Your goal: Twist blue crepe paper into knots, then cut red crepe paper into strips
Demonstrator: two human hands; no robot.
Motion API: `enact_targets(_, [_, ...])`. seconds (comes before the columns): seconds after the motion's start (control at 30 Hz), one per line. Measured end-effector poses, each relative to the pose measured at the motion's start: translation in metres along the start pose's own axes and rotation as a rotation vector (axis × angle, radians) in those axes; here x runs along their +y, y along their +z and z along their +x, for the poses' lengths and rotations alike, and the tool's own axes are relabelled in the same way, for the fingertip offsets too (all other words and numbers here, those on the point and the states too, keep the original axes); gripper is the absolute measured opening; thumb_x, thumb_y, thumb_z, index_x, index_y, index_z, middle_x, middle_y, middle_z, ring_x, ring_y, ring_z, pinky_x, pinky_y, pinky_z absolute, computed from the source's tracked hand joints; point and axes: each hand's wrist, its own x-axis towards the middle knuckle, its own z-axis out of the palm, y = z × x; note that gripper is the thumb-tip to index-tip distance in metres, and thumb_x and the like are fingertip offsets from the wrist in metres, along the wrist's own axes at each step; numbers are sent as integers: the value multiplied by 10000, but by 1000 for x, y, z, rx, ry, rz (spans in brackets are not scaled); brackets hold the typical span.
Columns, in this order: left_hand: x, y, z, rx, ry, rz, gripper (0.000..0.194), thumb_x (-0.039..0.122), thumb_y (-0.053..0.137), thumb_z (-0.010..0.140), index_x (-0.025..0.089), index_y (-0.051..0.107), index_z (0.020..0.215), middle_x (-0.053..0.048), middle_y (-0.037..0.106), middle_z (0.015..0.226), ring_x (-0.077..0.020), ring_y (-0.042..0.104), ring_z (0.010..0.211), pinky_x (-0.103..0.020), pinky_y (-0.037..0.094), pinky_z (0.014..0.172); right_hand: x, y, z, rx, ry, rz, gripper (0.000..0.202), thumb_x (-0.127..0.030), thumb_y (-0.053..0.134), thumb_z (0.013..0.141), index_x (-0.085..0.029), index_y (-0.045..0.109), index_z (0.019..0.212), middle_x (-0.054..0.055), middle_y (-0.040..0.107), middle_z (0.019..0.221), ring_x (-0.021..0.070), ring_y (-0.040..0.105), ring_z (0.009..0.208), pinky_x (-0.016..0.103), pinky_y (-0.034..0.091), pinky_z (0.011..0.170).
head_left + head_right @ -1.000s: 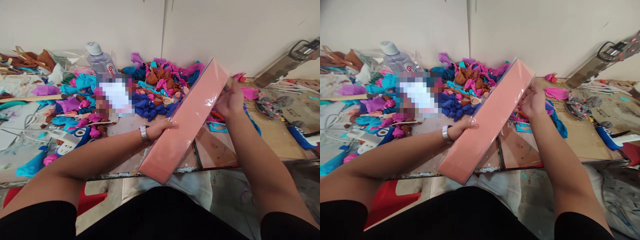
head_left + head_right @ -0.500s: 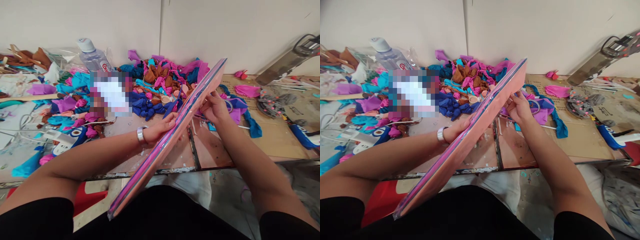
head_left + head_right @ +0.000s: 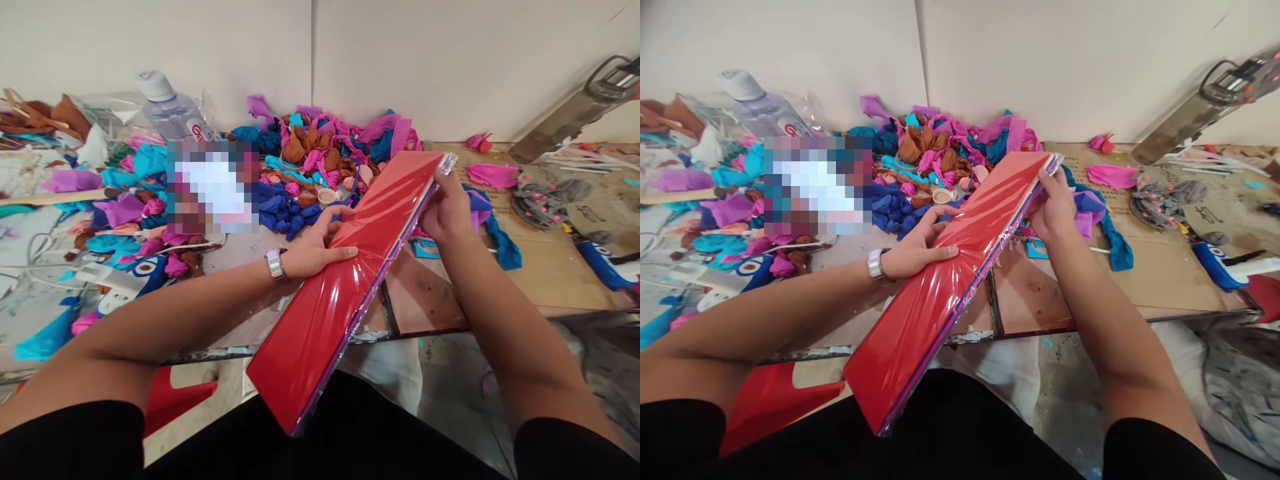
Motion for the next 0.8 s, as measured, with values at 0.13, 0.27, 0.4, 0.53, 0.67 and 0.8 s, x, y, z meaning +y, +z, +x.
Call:
enact_targets(0.13, [-1, -2, 3, 31, -36, -55, 754, 457, 871, 851, 239, 522, 1484, -110, 692, 1413, -260, 694, 1247, -377, 558, 1053, 7, -3, 3, 126, -134, 33, 405, -228, 810, 664, -360, 606, 988, -75, 741, 936, 215, 738, 891, 424, 713, 773])
enact_targets(0.27, [0, -3, 4, 53, 23, 0, 609, 469, 857, 869, 209, 682, 1392, -96, 684, 1473, -275, 640, 1357, -380, 509, 1150, 11, -3, 0, 79, -111, 42, 379, -183, 834, 649, -330, 605, 913, -96, 718, 836, 157, 706, 724, 308, 673, 593])
enact_targets(0.4, [0, -4, 5, 90, 52, -11, 672, 474, 872, 854, 257, 674, 1458, -64, 589, 1614, -293, 574, 1463, -385, 480, 1199, 15, -3, -3, 21, -125, 8, 389, -311, 948, 708, -303, 590, 860, -90, 692, 756, 113, 644, 568, 215, 541, 417])
enact_targets(0.53, [-4, -4, 4, 118, 54, 16, 665, 495, 879, 842, 243, 711, 1434, -74, 607, 1600, -297, 591, 1446, -393, 466, 1209, 18, -4, -2, 21, -140, -86, 384, -440, 957, 750, -296, 615, 847, -74, 646, 666, 108, 570, 479, 201, 432, 345])
enact_targets(0.67, [-4, -4, 3, 111, 125, 168, 572, 473, 831, 893, 242, 738, 1409, -87, 709, 1456, -271, 639, 1328, -410, 452, 1192, 15, -8, -3, 14, -204, -209, 346, -459, 955, 762, -313, 746, 997, -24, 743, 865, 157, 713, 718, 254, 606, 533])
enact_targets(0.8, [-4, -4, 1, 82, 200, 331, 467, 429, 750, 960, 275, 744, 1401, -70, 751, 1268, -219, 643, 1137, -401, 454, 1135, 9, -9, -6, -53, -303, -345, 457, -324, 1020, 655, -325, 797, 1054, -10, 789, 1098, 241, 738, 1125, 356, 689, 891])
